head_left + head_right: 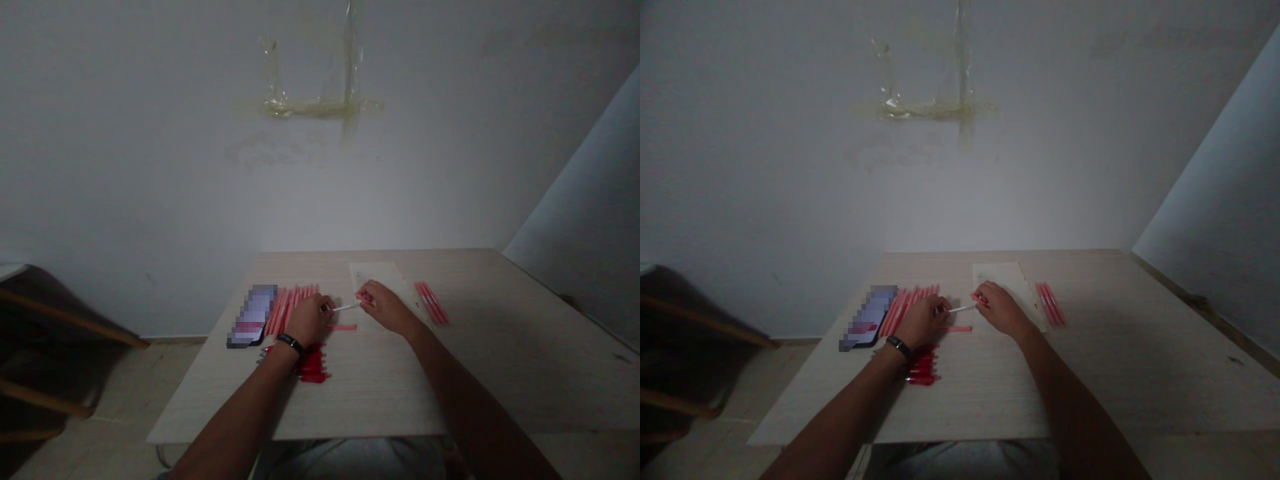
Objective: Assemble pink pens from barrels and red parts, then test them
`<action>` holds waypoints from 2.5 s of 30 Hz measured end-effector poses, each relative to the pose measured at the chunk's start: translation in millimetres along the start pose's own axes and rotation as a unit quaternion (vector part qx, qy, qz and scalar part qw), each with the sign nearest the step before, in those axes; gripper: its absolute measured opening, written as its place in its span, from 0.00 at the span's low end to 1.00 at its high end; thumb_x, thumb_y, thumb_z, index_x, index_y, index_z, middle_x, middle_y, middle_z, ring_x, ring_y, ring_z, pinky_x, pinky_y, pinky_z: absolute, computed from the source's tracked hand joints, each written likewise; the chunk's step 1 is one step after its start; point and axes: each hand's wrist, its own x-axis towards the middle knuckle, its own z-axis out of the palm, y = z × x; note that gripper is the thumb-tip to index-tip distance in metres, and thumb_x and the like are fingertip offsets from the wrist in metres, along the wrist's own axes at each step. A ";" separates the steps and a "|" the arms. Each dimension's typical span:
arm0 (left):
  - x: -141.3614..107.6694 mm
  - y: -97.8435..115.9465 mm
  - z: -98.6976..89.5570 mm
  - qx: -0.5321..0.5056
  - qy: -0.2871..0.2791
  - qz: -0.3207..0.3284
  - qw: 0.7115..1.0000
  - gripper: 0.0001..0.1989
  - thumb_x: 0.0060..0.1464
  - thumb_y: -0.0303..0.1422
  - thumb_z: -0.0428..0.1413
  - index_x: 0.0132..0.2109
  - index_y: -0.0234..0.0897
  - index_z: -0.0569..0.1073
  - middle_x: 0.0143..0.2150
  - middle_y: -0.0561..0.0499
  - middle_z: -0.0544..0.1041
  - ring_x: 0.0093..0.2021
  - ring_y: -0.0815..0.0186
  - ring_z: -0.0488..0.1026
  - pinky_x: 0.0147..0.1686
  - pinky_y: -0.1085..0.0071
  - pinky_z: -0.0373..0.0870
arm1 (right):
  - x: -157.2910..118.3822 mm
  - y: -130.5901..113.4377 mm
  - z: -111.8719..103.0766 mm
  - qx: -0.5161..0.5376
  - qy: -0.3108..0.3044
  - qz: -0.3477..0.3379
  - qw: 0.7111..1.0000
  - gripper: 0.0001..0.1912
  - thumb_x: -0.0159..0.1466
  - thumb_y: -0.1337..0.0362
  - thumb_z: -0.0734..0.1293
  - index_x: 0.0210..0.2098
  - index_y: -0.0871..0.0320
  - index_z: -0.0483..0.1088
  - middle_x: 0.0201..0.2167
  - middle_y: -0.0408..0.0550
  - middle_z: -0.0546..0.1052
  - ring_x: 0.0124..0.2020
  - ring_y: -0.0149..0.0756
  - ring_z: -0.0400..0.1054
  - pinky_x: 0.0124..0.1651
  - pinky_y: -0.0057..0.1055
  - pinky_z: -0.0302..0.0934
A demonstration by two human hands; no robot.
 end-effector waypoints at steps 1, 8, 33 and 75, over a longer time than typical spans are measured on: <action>0.2 -0.6 0.3 0.000 0.000 0.003 1.000 0.09 0.56 0.30 0.56 0.42 0.38 0.80 0.39 0.47 0.79 0.38 0.64 0.74 0.36 0.71 0.64 | 0.2 0.5 -0.3 -0.007 -0.003 -0.007 1.000 0.05 0.63 0.71 0.66 0.34 0.57 0.66 0.33 0.44 0.70 0.35 0.35 0.63 0.39 0.30 0.57; 0.2 -0.2 0.0 0.001 0.004 0.007 1.000 0.08 0.56 0.29 0.56 0.41 0.39 0.80 0.39 0.47 0.79 0.38 0.64 0.74 0.36 0.71 0.64 | 0.8 -1.1 -0.6 -0.026 -0.011 -0.013 1.000 0.06 0.66 0.67 0.67 0.32 0.58 0.67 0.32 0.45 0.69 0.35 0.34 0.62 0.38 0.29 0.56; 2.3 -2.6 3.6 0.010 -0.009 -0.013 1.000 0.08 0.55 0.30 0.56 0.39 0.38 0.80 0.39 0.46 0.79 0.38 0.64 0.74 0.37 0.71 0.65 | -0.2 16.7 -11.4 -0.113 0.014 0.028 0.993 0.08 0.65 0.67 0.67 0.29 0.58 0.67 0.31 0.45 0.70 0.33 0.34 0.62 0.35 0.29 0.53; 0.2 7.6 4.9 -0.033 0.004 0.065 0.997 0.08 0.59 0.33 0.56 0.41 0.39 0.79 0.37 0.48 0.77 0.36 0.65 0.72 0.36 0.71 0.63 | 0.5 -13.8 13.3 -0.020 -0.027 -0.023 0.999 0.08 0.66 0.65 0.68 0.31 0.59 0.68 0.31 0.43 0.69 0.33 0.32 0.62 0.37 0.27 0.54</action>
